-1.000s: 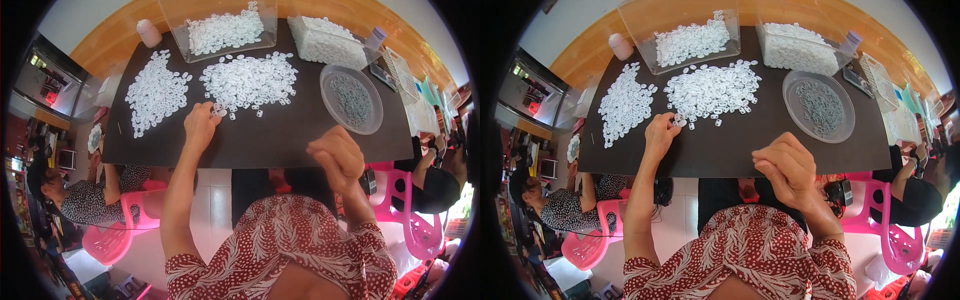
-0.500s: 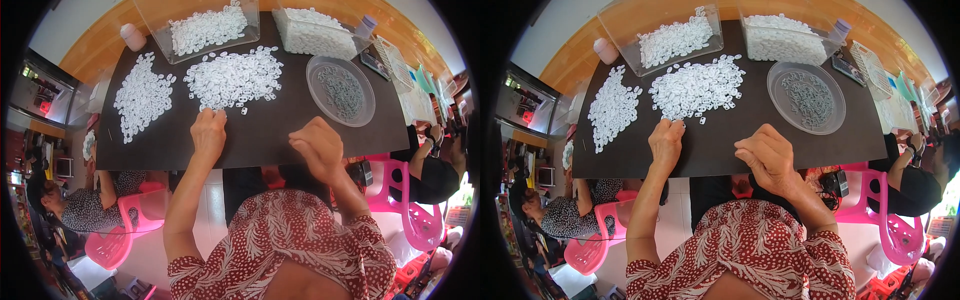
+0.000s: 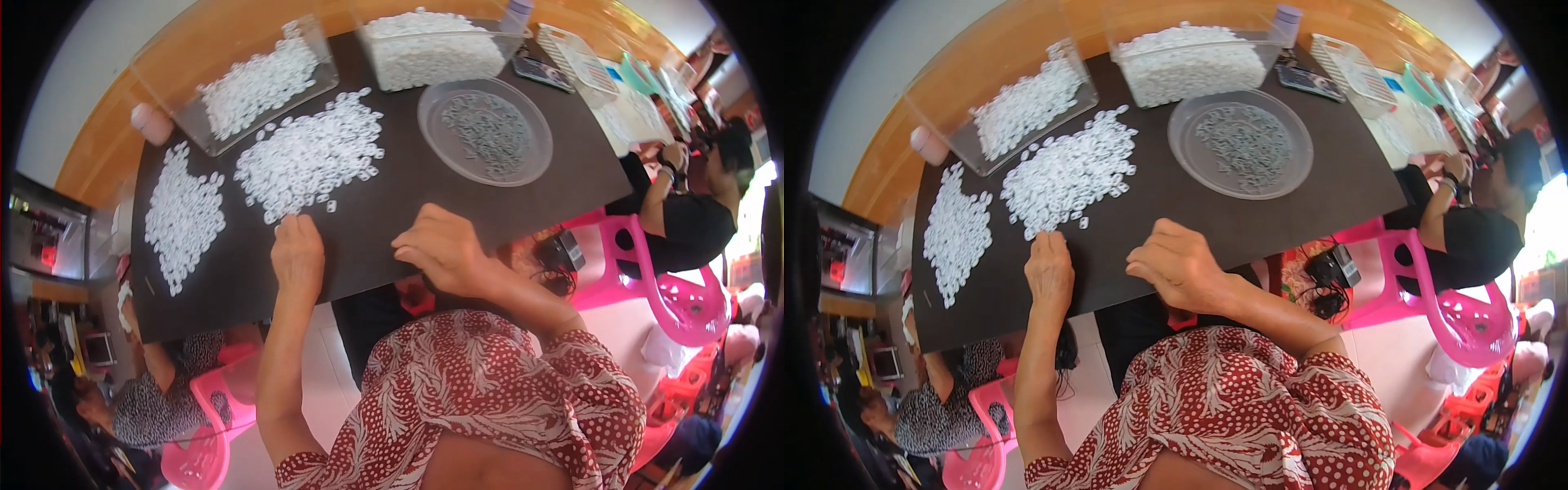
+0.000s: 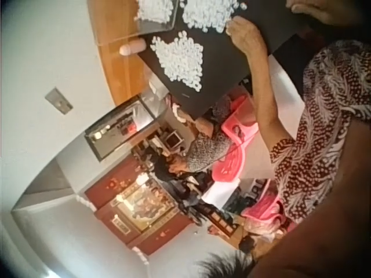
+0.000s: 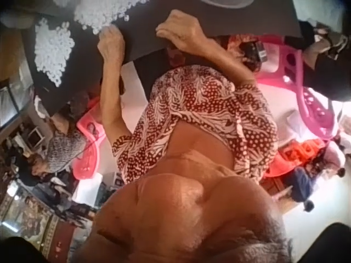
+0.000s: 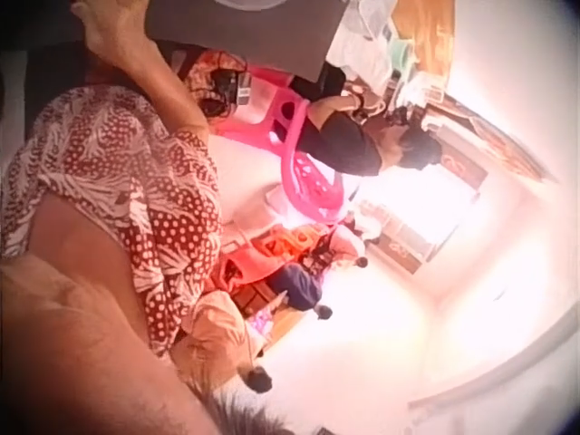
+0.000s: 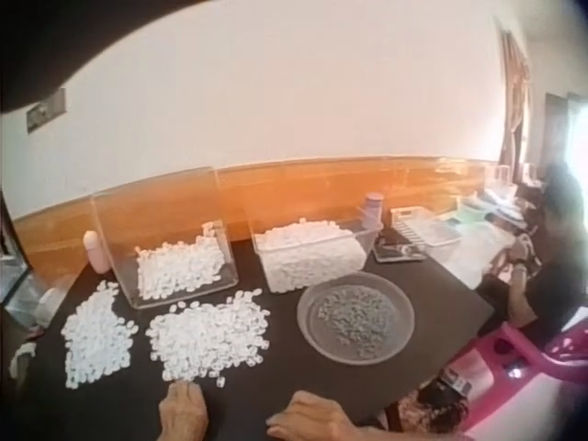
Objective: Assembling small white plastic clips with tiny grey inserts at a workbench.
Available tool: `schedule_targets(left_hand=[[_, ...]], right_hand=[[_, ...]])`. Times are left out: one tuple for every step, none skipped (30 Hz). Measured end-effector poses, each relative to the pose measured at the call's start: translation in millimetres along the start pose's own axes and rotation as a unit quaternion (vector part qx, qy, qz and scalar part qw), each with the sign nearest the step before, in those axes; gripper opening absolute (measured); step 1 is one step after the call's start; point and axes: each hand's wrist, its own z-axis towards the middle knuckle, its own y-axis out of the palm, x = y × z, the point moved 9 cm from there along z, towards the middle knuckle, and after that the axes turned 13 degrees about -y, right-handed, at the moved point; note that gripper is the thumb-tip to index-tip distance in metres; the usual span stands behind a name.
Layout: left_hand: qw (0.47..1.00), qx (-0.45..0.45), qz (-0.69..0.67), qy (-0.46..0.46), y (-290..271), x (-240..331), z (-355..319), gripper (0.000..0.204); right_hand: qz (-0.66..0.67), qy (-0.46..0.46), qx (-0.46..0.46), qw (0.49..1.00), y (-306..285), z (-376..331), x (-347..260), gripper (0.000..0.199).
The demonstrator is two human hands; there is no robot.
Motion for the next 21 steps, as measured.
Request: schedule_targets(left_hand=[[1.000, 0.005, 0.004, -0.002, 0, 2, -1, 0.011], [0.999, -0.027, -0.019, -0.026, 4, 0, -3, 0.016], [0.999, -0.026, -0.024, -0.020, 2, 3, -4, 0.016], [0.999, -0.022, -0.023, -0.019, 0, 5, -5, 0.016], [0.999, -0.017, -0.023, -0.017, -1, 7, -6, 0.016], [1.000, -0.012, -0.012, 0.001, -3, 11, -8, 0.014], [1.000, -0.011, -0.015, 0.004, -5, 12, -8, 0.014], [1.000, -0.030, -0.005, 0.005, -1, 11, -9, 0.013], [0.999, -0.049, 0.007, 0.006, 3, 11, -8, 0.012], [0.999, -0.050, 0.004, 0.008, 2, 11, -7, 0.012], [0.999, -0.034, -0.004, 0.003, -2, 10, -6, 0.013], [1.000, -0.018, -0.014, 0.002, -5, 10, -5, 0.015], [0.998, -0.017, -0.063, -0.009, -6, 7, -4, 0.013], [0.998, -0.019, -0.067, -0.005, -9, 10, -5, 0.013], [0.984, -0.037, -0.170, -0.047, -15, 6, -4, 0.010], [0.957, -0.055, -0.272, -0.088, -18, 2, -5, 0.008], [0.932, -0.047, -0.344, -0.106, -20, 0, -7, 0.003], [0.931, -0.049, -0.345, -0.107, -23, 2, -10, 0.003], [0.861, -0.112, -0.455, -0.196, -11, -4, -16, 0.004], [0.767, -0.172, -0.552, -0.279, 2, -4, -25, 0.006], [0.703, -0.197, -0.600, -0.325, 6, -2, -33, 0.008]], right_hand=[[0.003, 0.004, -0.004, 1.000, 2, -4, 1, 0.010], [0.005, 0.008, -0.007, 1.000, 3, -7, 3, 0.010], [-0.003, 0.004, -0.004, 1.000, 4, -9, 4, 0.010], [-0.009, 0.007, -0.003, 1.000, 1, -11, 6, 0.010], [-0.041, -0.002, -0.002, 0.999, -4, -12, 7, 0.010], [-0.071, -0.013, -0.001, 0.997, -9, -11, 8, 0.011], [-0.075, -0.012, -0.001, 0.997, -15, -9, 12, 0.011], [-0.109, -0.008, 0.003, 0.994, -25, -7, 18, 0.010], [-0.142, -0.004, 0.008, 0.990, -36, -6, 25, 0.009], [-0.181, -0.032, -0.026, 0.983, -43, -7, 32, 0.006], [-0.209, -0.019, -0.026, 0.977, -54, -10, 49, 0.005], [-0.239, -0.004, -0.025, 0.971, -66, -14, 65, 0.005], [-0.260, 0.028, -0.026, 0.965, -77, -16, 82, 0.006], [-0.281, 0.061, -0.027, 0.957, -89, -19, 98, 0.007], [-0.296, 0.076, -0.044, 0.951, -96, -22, 114, 0.007], [-0.301, 0.080, -0.045, 0.949, -105, -27, 124, 0.007], [-0.300, 0.089, -0.092, 0.945, -105, -33, 137, 0.007], [-0.294, 0.096, -0.138, 0.941, -100, -36, 144, 0.008], [-0.295, 0.098, -0.140, 0.940, -100, -39, 146, 0.008], [-0.303, 0.119, -0.194, 0.926, -93, -45, 152, 0.010], [-0.308, 0.138, -0.246, 0.908, -85, -51, 159, 0.011]])
